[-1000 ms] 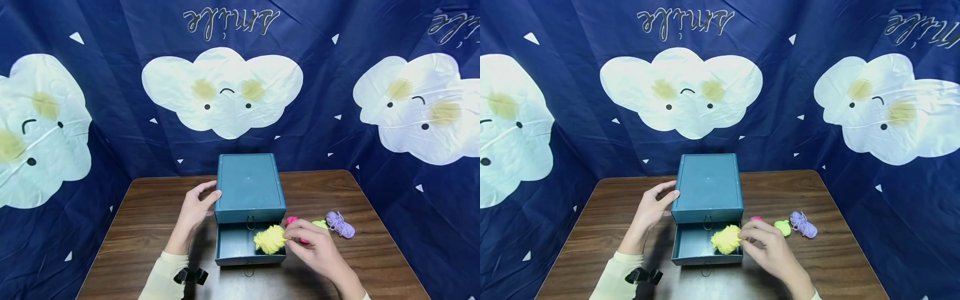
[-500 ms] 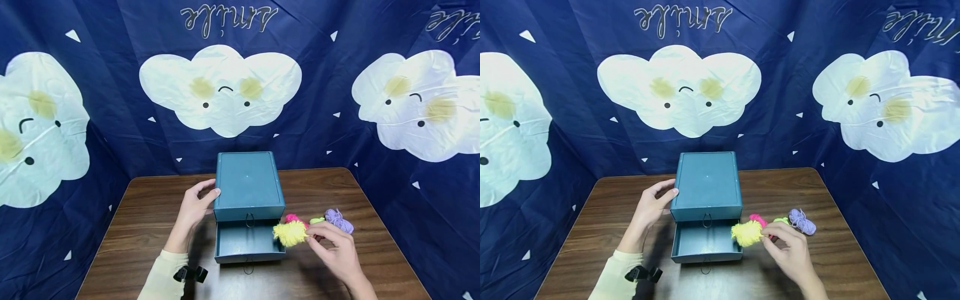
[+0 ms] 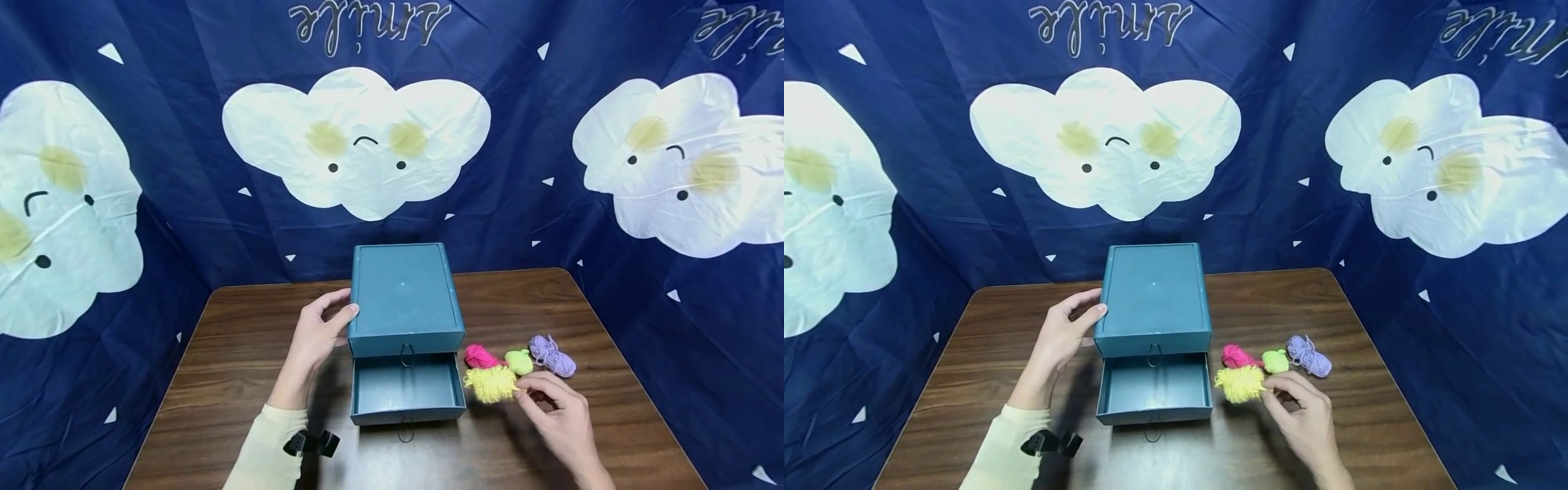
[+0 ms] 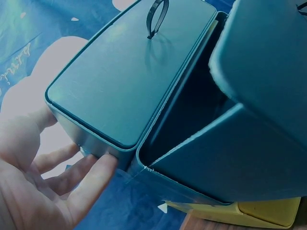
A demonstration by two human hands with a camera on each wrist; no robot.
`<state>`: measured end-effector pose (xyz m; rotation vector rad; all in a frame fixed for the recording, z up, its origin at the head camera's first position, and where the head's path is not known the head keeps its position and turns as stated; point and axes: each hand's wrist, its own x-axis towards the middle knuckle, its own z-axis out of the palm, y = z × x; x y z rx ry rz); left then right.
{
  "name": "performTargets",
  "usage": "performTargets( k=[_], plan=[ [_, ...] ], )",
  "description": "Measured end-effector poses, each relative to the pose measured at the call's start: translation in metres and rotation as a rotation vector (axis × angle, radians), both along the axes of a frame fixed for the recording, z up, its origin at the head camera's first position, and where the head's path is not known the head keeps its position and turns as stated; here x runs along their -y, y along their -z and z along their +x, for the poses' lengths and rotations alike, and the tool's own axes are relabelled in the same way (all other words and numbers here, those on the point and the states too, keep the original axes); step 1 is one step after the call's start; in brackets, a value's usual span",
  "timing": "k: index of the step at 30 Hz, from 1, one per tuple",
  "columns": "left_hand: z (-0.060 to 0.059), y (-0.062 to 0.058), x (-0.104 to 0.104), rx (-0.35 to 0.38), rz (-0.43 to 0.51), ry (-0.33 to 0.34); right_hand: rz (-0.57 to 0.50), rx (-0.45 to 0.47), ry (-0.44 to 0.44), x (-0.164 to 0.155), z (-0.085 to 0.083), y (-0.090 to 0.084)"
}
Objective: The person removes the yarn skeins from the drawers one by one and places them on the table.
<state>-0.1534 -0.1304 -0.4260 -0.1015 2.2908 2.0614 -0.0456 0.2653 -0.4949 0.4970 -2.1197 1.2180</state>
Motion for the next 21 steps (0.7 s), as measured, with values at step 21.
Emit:
performTargets(
  k=[21],
  plan=[
    [0.0,0.0,0.0,-0.003,-0.023,-0.003,0.117,0.134,0.2,-0.013,0.006,0.074]
  ],
)
